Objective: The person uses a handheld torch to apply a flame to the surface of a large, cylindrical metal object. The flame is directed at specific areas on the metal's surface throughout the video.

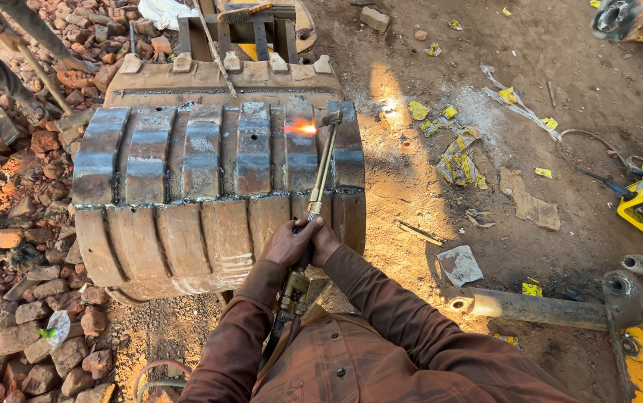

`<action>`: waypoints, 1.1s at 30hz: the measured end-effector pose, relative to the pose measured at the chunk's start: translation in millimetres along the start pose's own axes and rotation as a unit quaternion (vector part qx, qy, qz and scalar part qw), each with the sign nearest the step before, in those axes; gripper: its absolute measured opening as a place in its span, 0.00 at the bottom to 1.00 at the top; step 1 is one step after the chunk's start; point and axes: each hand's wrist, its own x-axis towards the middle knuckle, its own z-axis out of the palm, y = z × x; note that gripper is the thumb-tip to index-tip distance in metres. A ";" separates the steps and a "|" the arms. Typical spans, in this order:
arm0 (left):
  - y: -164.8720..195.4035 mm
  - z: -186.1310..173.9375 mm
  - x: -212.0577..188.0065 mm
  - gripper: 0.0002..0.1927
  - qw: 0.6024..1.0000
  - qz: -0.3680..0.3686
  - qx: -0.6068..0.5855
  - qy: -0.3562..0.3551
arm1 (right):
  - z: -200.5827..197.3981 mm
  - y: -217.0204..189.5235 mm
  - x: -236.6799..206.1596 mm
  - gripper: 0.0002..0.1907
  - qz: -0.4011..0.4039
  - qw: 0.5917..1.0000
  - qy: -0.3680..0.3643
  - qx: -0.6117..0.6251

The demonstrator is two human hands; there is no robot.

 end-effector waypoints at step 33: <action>-16.3 -19.1 -9.5 0.56 0.998 -0.003 -0.029 0.053 | 25.9 6.1 9.0 0.09 0.023 0.999 -0.049 -0.008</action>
